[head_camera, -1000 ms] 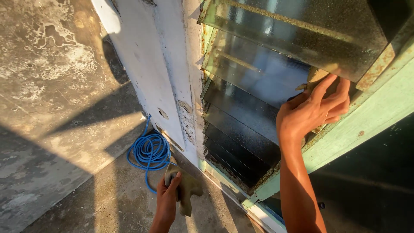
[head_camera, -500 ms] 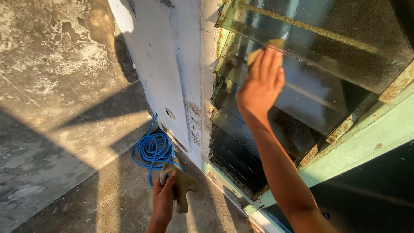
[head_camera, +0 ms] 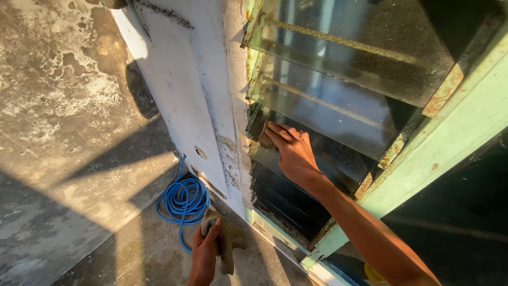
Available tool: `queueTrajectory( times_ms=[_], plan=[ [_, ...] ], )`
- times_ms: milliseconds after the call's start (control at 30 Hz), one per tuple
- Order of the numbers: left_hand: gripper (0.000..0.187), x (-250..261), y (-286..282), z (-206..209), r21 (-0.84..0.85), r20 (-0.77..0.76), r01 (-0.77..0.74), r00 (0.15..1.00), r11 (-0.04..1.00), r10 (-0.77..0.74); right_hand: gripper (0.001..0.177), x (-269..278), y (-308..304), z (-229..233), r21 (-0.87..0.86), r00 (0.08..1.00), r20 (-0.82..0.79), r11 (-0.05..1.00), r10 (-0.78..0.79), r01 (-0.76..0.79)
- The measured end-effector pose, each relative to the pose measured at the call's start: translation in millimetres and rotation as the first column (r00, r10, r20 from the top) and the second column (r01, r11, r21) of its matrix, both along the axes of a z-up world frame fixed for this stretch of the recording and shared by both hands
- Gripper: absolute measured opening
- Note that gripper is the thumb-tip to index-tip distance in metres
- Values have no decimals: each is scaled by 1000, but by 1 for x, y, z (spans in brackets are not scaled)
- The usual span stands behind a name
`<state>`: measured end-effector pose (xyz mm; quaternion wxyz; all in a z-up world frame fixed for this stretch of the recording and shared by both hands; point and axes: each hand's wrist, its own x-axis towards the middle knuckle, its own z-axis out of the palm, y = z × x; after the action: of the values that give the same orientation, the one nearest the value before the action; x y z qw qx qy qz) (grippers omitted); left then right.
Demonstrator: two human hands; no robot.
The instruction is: Cleaning a glass door and window louvers using a spray bottle and cloths.
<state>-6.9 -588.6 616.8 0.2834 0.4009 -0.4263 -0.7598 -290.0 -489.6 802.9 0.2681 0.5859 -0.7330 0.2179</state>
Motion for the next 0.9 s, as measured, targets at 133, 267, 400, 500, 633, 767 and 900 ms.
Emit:
queueTrajectory(
  times_ms=[133,267,400,500,633,767,900],
  plan=[
    [17,-17,-3,-29,52,-95,11,996,999,-6,68,38,56,86,-266,999,17,963,-44,47],
    [17,-37,-14,-65,-17,-133,27,991,1000,-29,65,22,105,149,-550,926,-76,791,-369,270],
    [22,-40,-18,-57,-5,-191,4,982,1000,-4,50,-30,98,156,-429,831,62,737,-552,522],
    [22,-38,-24,-61,38,-177,-3,984,999,9,49,-42,61,147,-458,681,-183,675,-709,579],
    [22,-31,-33,-57,15,-200,3,980,1000,0,51,-57,-15,154,-456,756,-142,720,-639,524],
    [20,-30,-34,-46,9,-196,-57,979,998,57,57,-61,-92,150,-380,818,-268,836,-509,396],
    [20,-32,-32,-54,-37,-182,-67,982,997,59,56,-80,-127,146,-219,856,-399,941,-327,257]
  ],
)
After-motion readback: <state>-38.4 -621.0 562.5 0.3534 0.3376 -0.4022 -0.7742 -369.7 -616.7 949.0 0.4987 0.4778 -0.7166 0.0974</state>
